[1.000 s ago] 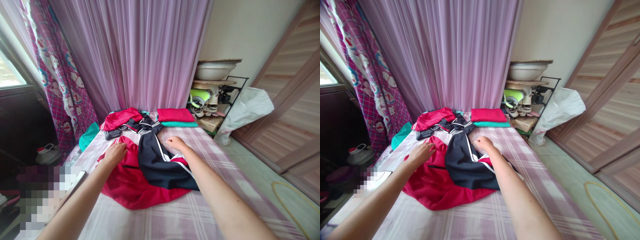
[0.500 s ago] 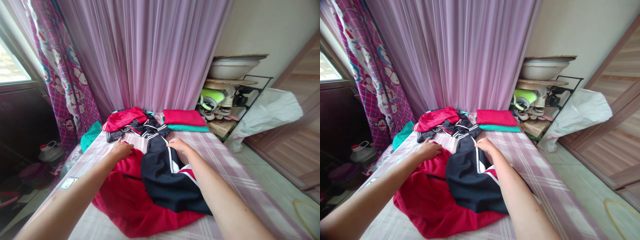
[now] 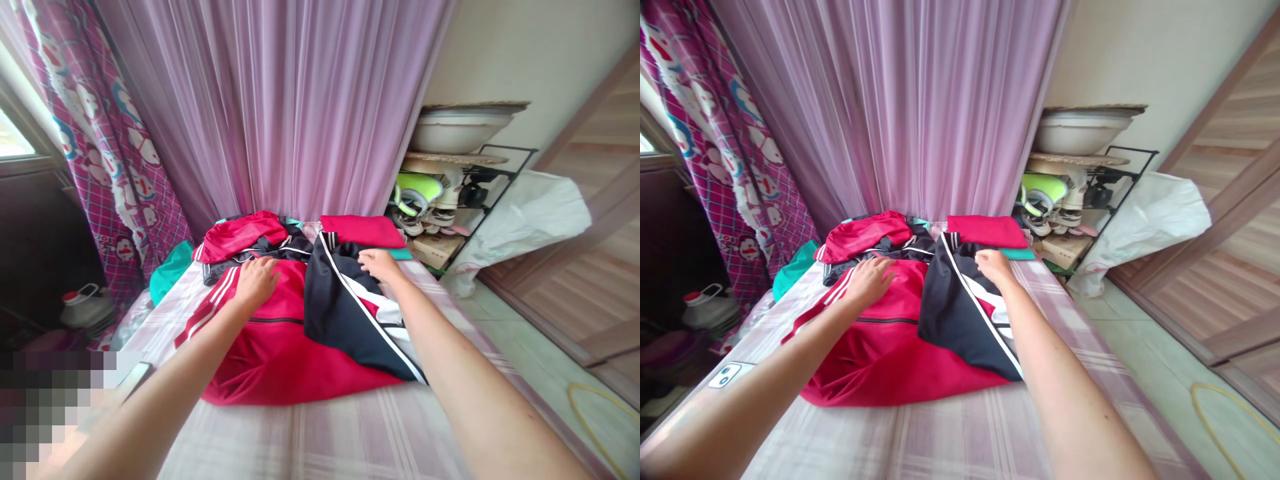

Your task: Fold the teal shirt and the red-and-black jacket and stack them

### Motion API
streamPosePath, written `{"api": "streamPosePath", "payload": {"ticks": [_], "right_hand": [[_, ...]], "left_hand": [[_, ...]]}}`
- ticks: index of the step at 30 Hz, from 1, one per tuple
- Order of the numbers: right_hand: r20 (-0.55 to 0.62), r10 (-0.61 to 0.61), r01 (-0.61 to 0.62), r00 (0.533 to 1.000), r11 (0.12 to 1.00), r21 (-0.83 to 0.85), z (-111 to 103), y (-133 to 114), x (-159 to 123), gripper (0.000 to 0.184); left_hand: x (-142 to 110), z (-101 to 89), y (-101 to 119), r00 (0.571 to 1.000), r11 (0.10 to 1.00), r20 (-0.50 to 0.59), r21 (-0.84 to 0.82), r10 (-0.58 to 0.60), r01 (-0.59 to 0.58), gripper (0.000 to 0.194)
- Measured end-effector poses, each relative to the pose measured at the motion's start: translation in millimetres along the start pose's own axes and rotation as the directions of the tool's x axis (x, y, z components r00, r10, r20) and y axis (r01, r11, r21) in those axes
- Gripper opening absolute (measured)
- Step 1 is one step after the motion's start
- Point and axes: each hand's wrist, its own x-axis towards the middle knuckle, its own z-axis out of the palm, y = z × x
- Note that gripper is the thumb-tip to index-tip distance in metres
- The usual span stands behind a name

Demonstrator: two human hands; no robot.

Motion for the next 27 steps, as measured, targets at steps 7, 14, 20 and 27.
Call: {"api": "streamPosePath", "payload": {"ticks": [7,14,20,27], "right_hand": [[0.179,0.117,-0.004,0.977,0.845,-0.534,29.9,12.8,-69.3,0.046],[0.275,0.174,0.057,0.945,0.743,-0.667,18.4,3.6,-102.8,0.035],[0.356,0.046,0.114,0.933,0.903,-0.414,-20.4,-2.2,-123.3,0.048],[0.786,0.268,0.147,0.557,0.900,-0.410,-60.2,5.8,-161.4,0.031]], "left_hand": [[-89.9,31.6,33.8,0.965,0.957,0.234,-0.285,0.118,-0.048,0.039],[-121.0,26.2,57.5,0.955,0.943,0.270,-0.330,0.124,-0.029,0.031],[-133.6,1.6,58.9,0.929,0.907,0.304,-0.416,0.211,-0.070,0.027],[-152.8,-29.3,53.8,0.565,0.757,0.614,-0.653,0.551,-0.027,0.021]]}}
